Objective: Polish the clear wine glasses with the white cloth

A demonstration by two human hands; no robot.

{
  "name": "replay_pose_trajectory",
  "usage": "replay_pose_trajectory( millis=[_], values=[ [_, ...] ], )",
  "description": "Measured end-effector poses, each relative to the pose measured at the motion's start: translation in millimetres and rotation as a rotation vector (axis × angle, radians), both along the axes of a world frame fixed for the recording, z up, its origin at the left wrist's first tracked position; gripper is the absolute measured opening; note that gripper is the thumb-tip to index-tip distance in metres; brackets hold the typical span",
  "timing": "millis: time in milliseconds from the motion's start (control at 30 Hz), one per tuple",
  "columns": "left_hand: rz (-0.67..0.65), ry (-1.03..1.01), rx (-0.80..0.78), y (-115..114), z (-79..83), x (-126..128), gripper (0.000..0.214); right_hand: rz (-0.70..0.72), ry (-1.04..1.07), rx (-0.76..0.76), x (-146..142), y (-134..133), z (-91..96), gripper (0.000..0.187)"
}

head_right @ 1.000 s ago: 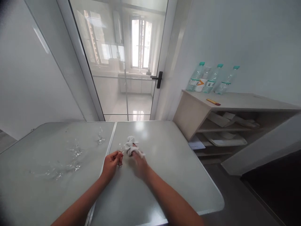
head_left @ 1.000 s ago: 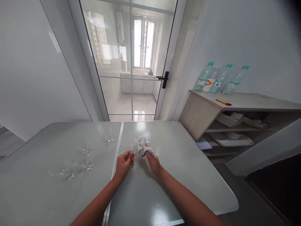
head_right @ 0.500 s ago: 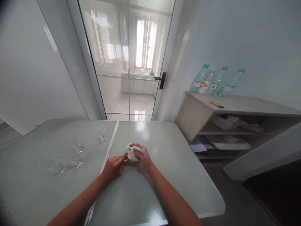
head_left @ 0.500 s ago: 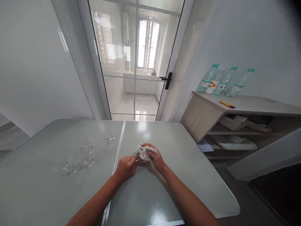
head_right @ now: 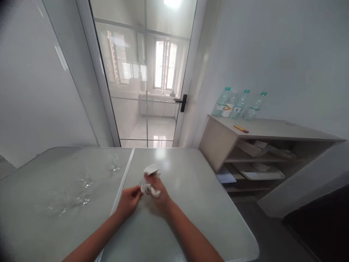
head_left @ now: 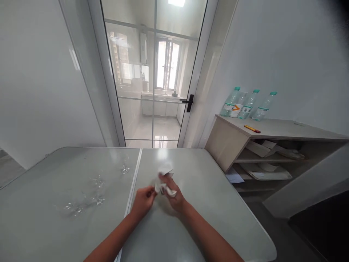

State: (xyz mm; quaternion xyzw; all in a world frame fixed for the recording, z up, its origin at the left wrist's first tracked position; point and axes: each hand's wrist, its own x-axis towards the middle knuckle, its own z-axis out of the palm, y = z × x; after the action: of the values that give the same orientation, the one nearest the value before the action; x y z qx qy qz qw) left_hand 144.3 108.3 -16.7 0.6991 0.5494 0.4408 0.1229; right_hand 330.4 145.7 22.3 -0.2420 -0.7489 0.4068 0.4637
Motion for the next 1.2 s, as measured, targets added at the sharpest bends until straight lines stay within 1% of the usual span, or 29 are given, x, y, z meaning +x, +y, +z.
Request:
replay_pose_trajectory(
  millis=[33,67,100,133,167,200,267,333,367,400,467,533,567,633,667,733,767,800,833,867,900,967,1000,1033,1100,1133,1167,1200],
  values=[
    [0.001,0.058,0.021,-0.8,-1.8,-0.8,0.025,0.036,-0.125,0.129,0.0,0.0,2.1,0.049],
    [0.007,0.100,0.035,-2.1,-3.3,-2.1,0.024,0.044,-0.202,0.217,-0.4,0.6,3.6,0.050],
    [0.010,0.134,0.045,-3.8,-4.5,-3.8,0.023,0.028,-0.233,0.251,-1.2,1.7,4.3,0.049],
    [0.005,0.171,0.057,-5.7,-5.2,-5.8,0.023,0.000,-0.232,0.231,-2.1,3.2,4.1,0.046],
    [-0.013,0.205,0.068,-7.7,-5.4,-7.8,0.021,-0.028,-0.208,0.156,-3.1,4.9,3.1,0.041],
    [-0.042,0.234,0.077,-9.7,-5.1,-9.6,0.019,-0.037,-0.174,0.035,-3.8,6.5,1.5,0.034],
    [-0.117,0.272,0.098,-12.7,-3.0,-11.4,0.014,-0.012,-0.065,-0.308,-4.3,9.2,-1.7,0.025],
    [-0.157,0.240,0.125,-13.6,0.7,-10.8,0.011,0.049,0.124,-0.643,-4.4,10.0,-3.6,0.031],
    [-0.145,0.187,0.130,-13.1,2.8,-9.8,0.011,0.079,0.234,-0.752,-5.0,9.4,-3.9,0.034],
    [-0.118,0.120,0.121,-12.2,4.9,-8.5,0.012,0.103,0.330,-0.817,-6.3,8.1,-3.9,0.036],
    [-0.049,-0.010,0.067,-9.7,8.5,-5.7,0.015,0.115,0.464,-0.832,-10.4,3.3,-3.5,0.034],
    [-0.033,-0.086,-0.009,-7.9,10.4,-3.3,0.022,0.085,0.520,-0.764,-14.2,-3.2,-2.8,0.032],
    [-0.043,-0.108,-0.044,-7.5,10.4,-2.4,0.026,0.055,0.519,-0.697,-14.8,-6.3,-2.0,0.034],
    [-0.048,-0.121,-0.084,-7.2,8.7,-1.5,0.027,0.002,0.433,-0.480,-12.0,-10.1,0.8,0.040],
    [-0.040,-0.094,-0.081,-7.3,7.3,-1.6,0.026,-0.003,0.333,-0.332,-8.9,-10.3,2.9,0.043],
    [-0.015,-0.002,-0.042,-7.9,4.0,-2.6,0.021,0.059,0.058,-0.005,-1.5,-7.6,8.3,0.046],
    [-0.012,0.038,-0.020,-8.3,2.5,-3.4,0.019,0.085,-0.072,0.121,1.8,-5.3,11.1,0.048],
    [-0.020,0.078,0.002,-8.9,1.2,-4.1,0.018,0.092,-0.175,0.197,4.5,-2.7,13.4,0.050],
    [-0.038,0.114,0.023,-9.5,0.1,-4.6,0.018,0.073,-0.242,0.215,6.2,-0.1,14.9,0.050],
    [-0.062,0.147,0.040,-10.3,-0.7,-4.7,0.018,0.038,-0.272,0.183,7.2,2.4,15.1,0.047],
    [-0.089,0.188,0.064,-11.3,-1.3,-4.5,0.019,0.003,-0.270,0.108,7.5,4.7,14.0,0.041],
    [-0.140,0.272,0.124,-13.5,-1.6,-2.9,0.020,-0.026,-0.182,-0.125,6.9,8.8,7.9,0.023],
    [-0.160,0.300,0.153,-14.5,-1.2,-1.7,0.020,-0.030,-0.093,-0.280,6.2,10.4,3.6,0.016],
    [-0.178,0.308,0.180,-15.5,-0.5,-0.4,0.019,-0.036,0.011,-0.444,5.2,11.5,-1.1,0.014],
    [-0.207,0.275,0.212,-16.9,2.1,1.7,0.015,-0.044,0.200,-0.718,2.0,11.8,-9.8,0.024],
    [-0.205,0.222,0.201,-17.1,4.0,2.5,0.014,-0.031,0.269,-0.806,-0.4,10.6,-13.4,0.029],
    [-0.184,0.152,0.168,-16.9,6.1,3.1,0.015,-0.013,0.312,-0.842,-3.2,8.4,-16.4,0.032],
    [-0.141,0.076,0.113,-16.3,8.3,3.6,0.018,0.010,0.329,-0.832,-6.3,5.3,-18.8,0.033]
  ],
)
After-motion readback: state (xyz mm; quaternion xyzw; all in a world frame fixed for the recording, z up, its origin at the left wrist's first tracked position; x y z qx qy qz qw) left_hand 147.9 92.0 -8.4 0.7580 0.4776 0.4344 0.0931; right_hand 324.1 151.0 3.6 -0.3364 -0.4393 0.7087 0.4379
